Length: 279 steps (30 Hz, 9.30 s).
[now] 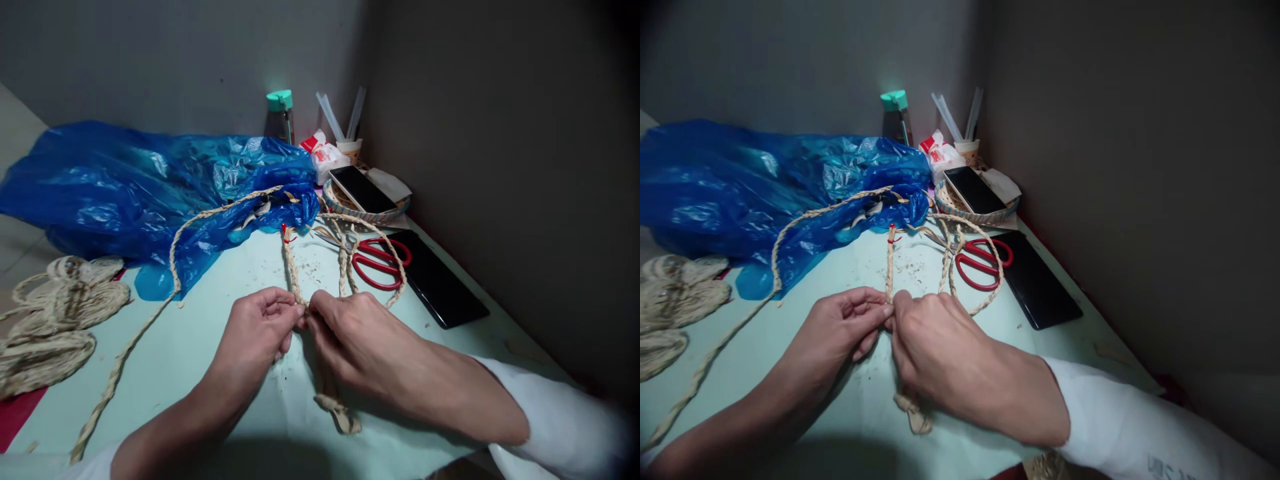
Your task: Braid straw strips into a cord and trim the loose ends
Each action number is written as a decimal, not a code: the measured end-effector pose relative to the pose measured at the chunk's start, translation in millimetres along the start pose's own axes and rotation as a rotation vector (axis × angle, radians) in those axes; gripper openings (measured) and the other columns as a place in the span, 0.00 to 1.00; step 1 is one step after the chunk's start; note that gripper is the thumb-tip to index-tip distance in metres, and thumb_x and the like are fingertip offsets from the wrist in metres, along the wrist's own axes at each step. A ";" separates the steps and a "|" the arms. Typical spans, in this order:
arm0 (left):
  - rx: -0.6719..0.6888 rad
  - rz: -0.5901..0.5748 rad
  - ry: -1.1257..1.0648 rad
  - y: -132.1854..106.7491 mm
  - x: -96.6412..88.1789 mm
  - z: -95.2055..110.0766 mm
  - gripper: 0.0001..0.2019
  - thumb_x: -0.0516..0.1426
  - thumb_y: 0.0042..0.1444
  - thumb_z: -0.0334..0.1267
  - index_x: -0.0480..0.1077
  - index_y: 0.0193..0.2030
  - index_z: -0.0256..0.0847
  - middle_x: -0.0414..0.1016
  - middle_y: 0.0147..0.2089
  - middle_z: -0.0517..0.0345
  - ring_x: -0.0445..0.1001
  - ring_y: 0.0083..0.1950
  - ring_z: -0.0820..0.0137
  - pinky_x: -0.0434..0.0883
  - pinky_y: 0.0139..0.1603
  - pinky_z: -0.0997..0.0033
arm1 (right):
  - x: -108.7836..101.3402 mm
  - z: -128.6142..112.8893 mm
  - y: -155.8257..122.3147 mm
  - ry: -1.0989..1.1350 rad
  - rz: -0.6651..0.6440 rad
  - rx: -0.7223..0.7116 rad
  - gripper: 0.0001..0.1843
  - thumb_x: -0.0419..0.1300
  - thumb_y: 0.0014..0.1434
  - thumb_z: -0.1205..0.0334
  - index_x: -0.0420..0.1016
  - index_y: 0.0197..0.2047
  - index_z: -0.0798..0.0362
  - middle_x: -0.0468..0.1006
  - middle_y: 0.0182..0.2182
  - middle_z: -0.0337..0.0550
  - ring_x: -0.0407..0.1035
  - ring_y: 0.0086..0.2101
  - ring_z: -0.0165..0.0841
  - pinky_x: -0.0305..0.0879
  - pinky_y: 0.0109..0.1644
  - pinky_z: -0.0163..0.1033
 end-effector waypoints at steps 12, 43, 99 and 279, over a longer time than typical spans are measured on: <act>0.024 -0.059 -0.249 -3.3 -1.8 -5.0 0.11 0.64 0.50 0.38 0.71 0.35 0.35 0.66 0.19 0.66 0.60 0.21 0.79 0.57 0.24 0.78 | 13.5 -37.9 -13.7 -0.435 0.240 -0.307 0.10 0.51 0.53 0.76 0.67 0.38 0.59 0.72 0.25 0.44 0.64 0.19 0.33 0.39 0.20 0.39; 0.235 -0.069 0.398 -15.4 -9.2 16.4 0.10 0.54 0.62 0.39 0.60 0.50 0.48 0.74 0.25 0.67 0.70 0.25 0.73 0.67 0.28 0.74 | 6.3 14.5 18.7 0.480 -0.037 0.043 0.17 0.51 0.65 0.63 0.65 0.24 0.55 0.60 0.18 0.32 0.52 0.21 0.23 0.46 0.27 0.33; 0.248 -0.100 0.103 -11.4 -4.2 26.5 0.06 0.54 0.61 0.41 0.67 0.39 0.41 0.70 0.32 0.60 0.69 0.31 0.73 0.66 0.34 0.73 | 5.6 11.6 19.4 1.044 0.011 -0.030 0.15 0.50 0.65 0.63 0.64 0.27 0.55 0.67 0.22 0.36 0.61 0.26 0.27 0.56 0.33 0.32; 0.537 -0.028 1.066 -97.5 36.5 27.8 0.16 0.48 0.65 0.40 0.76 0.38 0.38 0.81 0.39 0.45 0.77 0.39 0.56 0.67 0.41 0.61 | 20.3 9.6 -16.6 1.083 0.176 -0.033 0.15 0.56 0.61 0.57 0.68 0.27 0.57 0.67 0.24 0.37 0.55 0.23 0.25 0.52 0.29 0.33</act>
Point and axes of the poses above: each hand's wrist, its own y-axis towards the middle knuckle, its own x-axis out of the palm, z = x × y, the point moved 9 cm from there along y, towards the middle knuckle
